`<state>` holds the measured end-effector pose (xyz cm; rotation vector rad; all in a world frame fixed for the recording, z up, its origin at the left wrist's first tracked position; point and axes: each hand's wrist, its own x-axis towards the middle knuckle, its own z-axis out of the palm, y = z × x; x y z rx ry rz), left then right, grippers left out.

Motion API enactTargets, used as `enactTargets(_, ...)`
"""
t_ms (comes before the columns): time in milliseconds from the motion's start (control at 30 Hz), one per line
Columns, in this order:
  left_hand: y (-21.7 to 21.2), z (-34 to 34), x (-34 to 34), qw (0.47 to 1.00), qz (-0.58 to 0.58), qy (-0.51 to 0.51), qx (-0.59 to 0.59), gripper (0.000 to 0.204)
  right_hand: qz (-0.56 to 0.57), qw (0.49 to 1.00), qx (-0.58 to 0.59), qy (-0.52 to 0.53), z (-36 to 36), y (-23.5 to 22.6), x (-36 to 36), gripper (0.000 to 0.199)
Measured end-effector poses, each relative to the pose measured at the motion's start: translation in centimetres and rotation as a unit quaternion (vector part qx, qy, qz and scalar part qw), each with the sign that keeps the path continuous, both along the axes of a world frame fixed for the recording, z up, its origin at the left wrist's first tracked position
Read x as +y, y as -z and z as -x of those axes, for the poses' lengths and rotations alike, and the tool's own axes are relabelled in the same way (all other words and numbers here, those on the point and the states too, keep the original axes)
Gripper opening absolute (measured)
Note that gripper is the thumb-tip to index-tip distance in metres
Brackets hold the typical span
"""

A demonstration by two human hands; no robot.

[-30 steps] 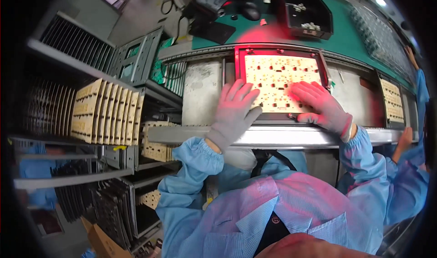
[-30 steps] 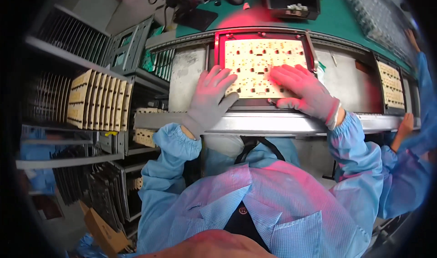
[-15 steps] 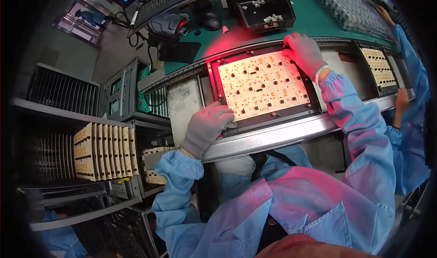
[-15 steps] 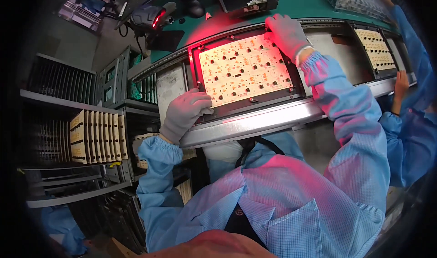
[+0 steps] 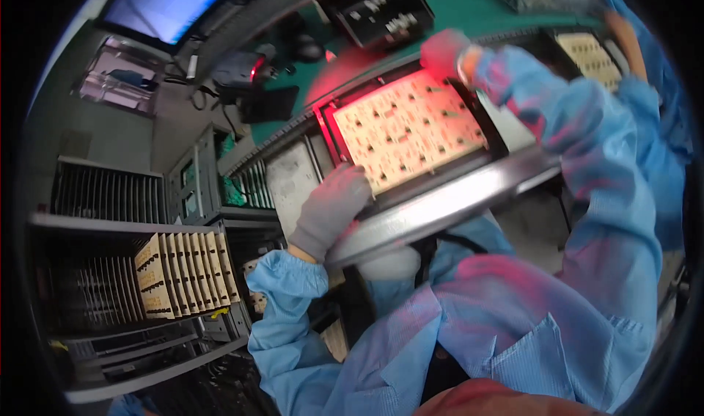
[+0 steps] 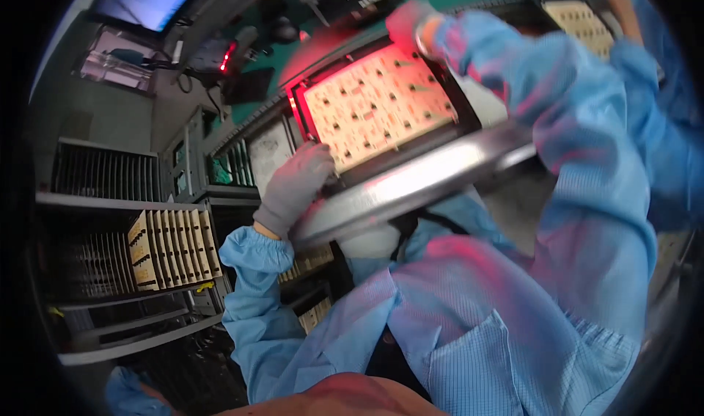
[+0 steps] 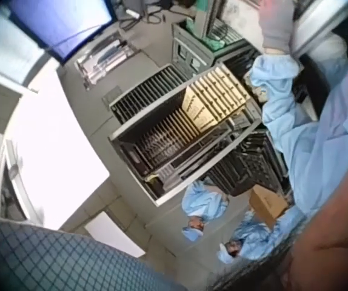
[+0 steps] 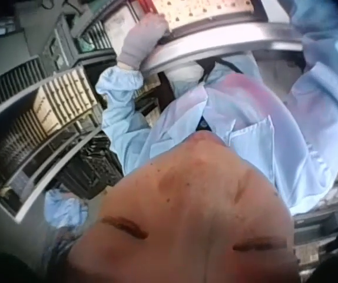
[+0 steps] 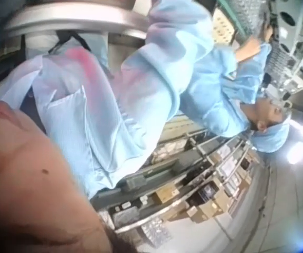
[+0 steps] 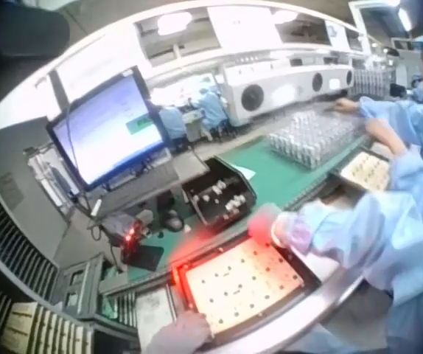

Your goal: The recorder is testing printed circuit boards (PCBs) by placing them into a testing fixture on an electronics assembly line and verifying the results on a monitor.

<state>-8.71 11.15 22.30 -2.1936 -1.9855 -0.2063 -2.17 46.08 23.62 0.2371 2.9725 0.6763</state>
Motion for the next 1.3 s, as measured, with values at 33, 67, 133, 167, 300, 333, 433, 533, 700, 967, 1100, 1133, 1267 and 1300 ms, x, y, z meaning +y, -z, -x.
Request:
enactTargets(33,-0.4,-0.3,-0.9,1.0,-0.001,0.008,0.003,0.026,0.081,0.996,0.028,0.021,-0.3,-0.8,-0.3,0.029)
enactTargets(67,-0.3,-0.5,-0.9,0.999,-0.016,0.007,0.03,0.029,0.15,0.986,0.056,0.051,-1.0,-2.2,0.2,0.034)
enactTargets(133,-0.3,-0.4,-1.1,0.999,-0.017,0.002,0.051,0.029,0.361,0.918,-0.096,0.132,-3.6,-3.5,-0.2,0.049)
enactTargets(167,-0.4,-0.3,-1.0,0.998,-0.047,0.002,0.05,0.03,0.366,0.901,-0.175,0.154,-5.3,-4.3,-1.9,0.052)
enactTargets(300,-0.2,0.4,-0.7,0.999,0.007,-0.028,0.045,0.022,0.208,0.96,-0.168,0.079,-13.2,-4.5,-6.8,0.052)
enactTargets(333,-0.2,0.4,-0.6,0.999,0.005,-0.029,0.044,0.022,0.232,0.966,-0.091,0.066,-13.8,-3.7,-7.1,0.049)
enactTargets(433,-1.0,0.2,-0.3,0.999,0.007,-0.015,0.028,0.019,0.281,0.96,0.012,0.019,-15.3,-2.1,-7.0,0.045)
enactTargets(533,-2.5,0.0,1.1,0.945,0.13,-0.122,-0.273,0.019,0.277,0.959,-0.019,0.051,-15.2,-2.9,-7.2,0.04)
enactTargets(700,-1.8,-1.5,7.3,0.952,0.052,-0.055,-0.296,0.021,0.372,0.923,-0.019,0.098,-15.6,-3.1,-5.2,0.03)
enactTargets(967,1.7,-6.5,11.3,0.992,-0.037,0.026,-0.12,0.03,0.42,0.903,0.002,0.089,-16.6,-2.2,-4.3,0.017)
enactTargets(1100,1.2,-7.9,11.1,0.99,-0.054,-0.015,-0.126,0.03,0.389,0.921,0.022,0.028,-16.5,-1.0,-3.7,0.017)
enactTargets(1133,1.6,-8.0,11.1,0.99,-0.052,-0.016,-0.128,0.03,0.341,0.939,0.03,-0.019,-16.3,-0.7,-3.6,0.017)
enactTargets(1267,2.5,-8.0,11.3,0.989,-0.062,-0.036,-0.13,0.03,0.267,0.949,0.06,-0.155,-16.4,0.9,-2.7,0.018)
enactTargets(1300,2.4,-8.1,11.4,0.99,-0.059,-0.041,-0.125,0.03,0.247,0.95,0.059,-0.184,-16.5,0.9,-2.6,0.017)
